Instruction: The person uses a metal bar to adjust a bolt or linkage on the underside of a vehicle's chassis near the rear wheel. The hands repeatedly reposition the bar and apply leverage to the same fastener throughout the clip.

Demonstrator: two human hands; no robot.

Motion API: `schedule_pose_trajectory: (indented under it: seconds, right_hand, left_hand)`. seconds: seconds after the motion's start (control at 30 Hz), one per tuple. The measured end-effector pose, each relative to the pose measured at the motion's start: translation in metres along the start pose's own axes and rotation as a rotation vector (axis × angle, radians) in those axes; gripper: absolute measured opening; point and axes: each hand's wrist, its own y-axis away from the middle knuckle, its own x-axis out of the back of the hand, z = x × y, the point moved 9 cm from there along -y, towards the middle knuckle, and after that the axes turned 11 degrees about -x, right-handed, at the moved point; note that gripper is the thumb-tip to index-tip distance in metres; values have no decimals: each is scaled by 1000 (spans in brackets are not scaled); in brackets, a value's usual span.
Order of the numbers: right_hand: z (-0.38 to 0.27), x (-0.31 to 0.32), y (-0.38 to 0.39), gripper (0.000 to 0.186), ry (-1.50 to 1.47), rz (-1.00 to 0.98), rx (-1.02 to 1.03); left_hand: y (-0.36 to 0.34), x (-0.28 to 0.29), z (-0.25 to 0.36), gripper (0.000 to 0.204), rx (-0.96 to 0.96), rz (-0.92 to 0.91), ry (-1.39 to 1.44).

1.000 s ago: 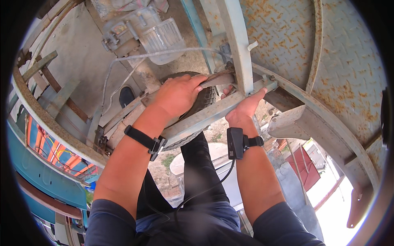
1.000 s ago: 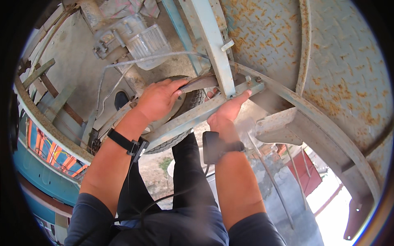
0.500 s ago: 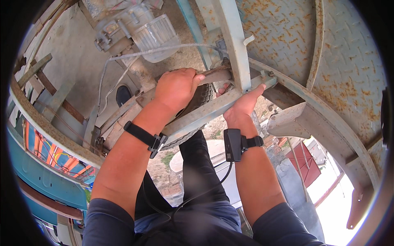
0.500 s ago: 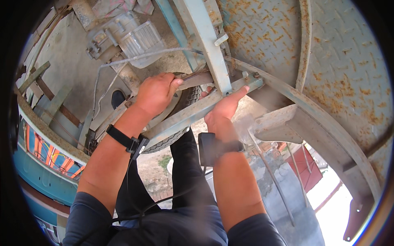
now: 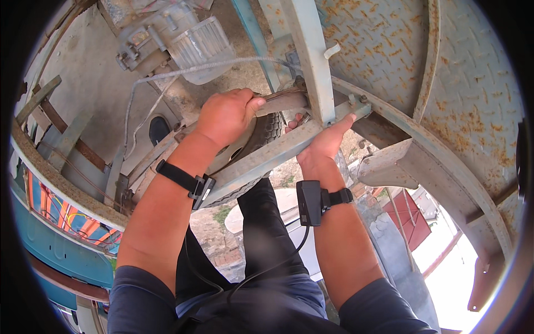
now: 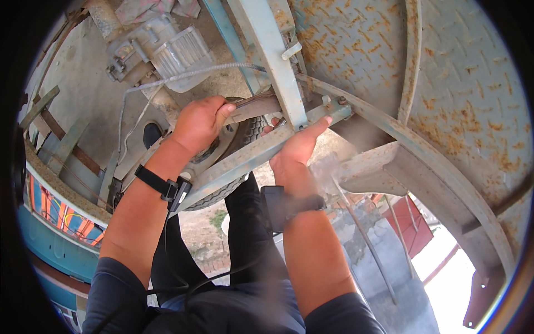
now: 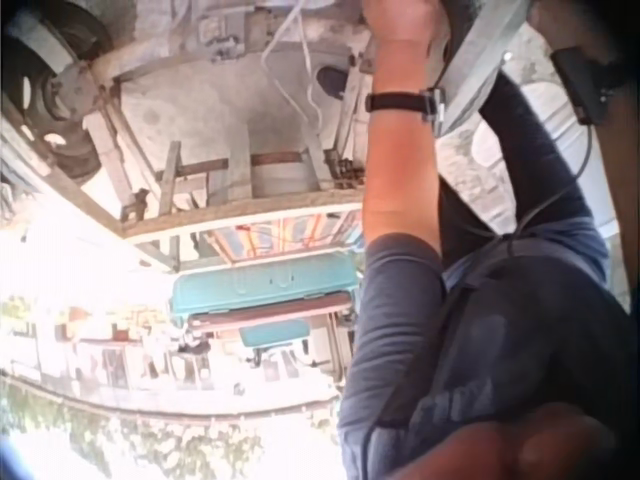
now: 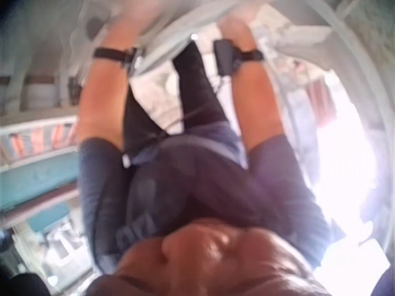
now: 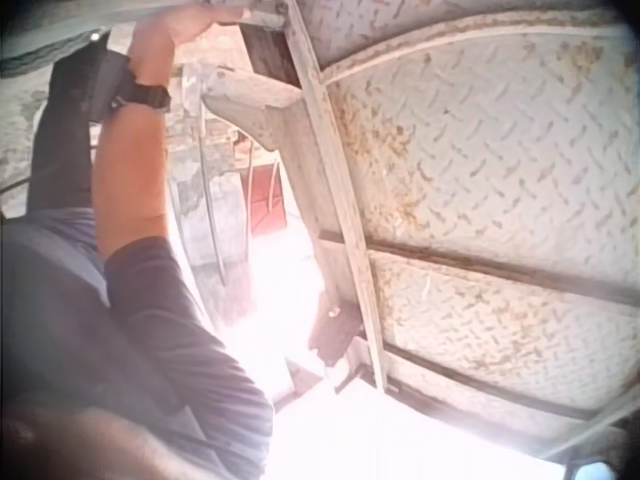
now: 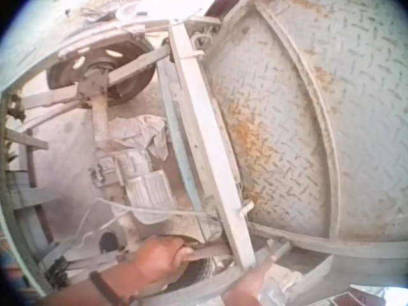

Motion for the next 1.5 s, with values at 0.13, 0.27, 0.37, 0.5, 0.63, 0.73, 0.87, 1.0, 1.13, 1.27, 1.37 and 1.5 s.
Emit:
schedule_pose_trajectory:
  seconds: [0.13,0.27,0.37,0.5,0.63,0.73,0.87,1.0,1.13,1.27,1.37,1.5]
  right_hand:
    - [2,2,0,89,-11,-92,4]
    - [42,25,17,91,40,-113,-74]
    - [83,36,26,91,50,-202,-184]
    - [106,39,34,87,139,-270,-162]
    - [113,42,27,69,204,-239,-128]
    - [118,49,14,52,270,-287,-129]
    - [111,44,24,49,215,-209,-166]
    - [113,45,21,44,181,-295,-194]
    - [101,48,33,47,248,-290,-161]
    - [93,49,33,51,284,-234,-136]
    - [99,51,32,51,275,-250,-113]
    - [96,47,31,50,296,-203,-12]
  left_hand:
    - [0,-1,0,42,-6,-13,-29]
    - [0,2,2,43,35,-24,-3]
    - [0,0,-1,43,80,-57,-22]
    - [0,0,-2,47,86,-40,-19]
    - [0,-1,-2,51,88,-48,-41]
    - [0,-1,-2,45,66,-57,-75]
    - [2,-2,-2,46,82,-68,-55]
    - [1,-2,0,46,45,-46,-62]
    - [4,-2,-4,46,54,-50,-25]
    - [3,-3,-2,46,62,-52,-20]
    - [3,-3,-3,46,105,-87,-13]
    - [2,-2,1,44,113,-141,13]
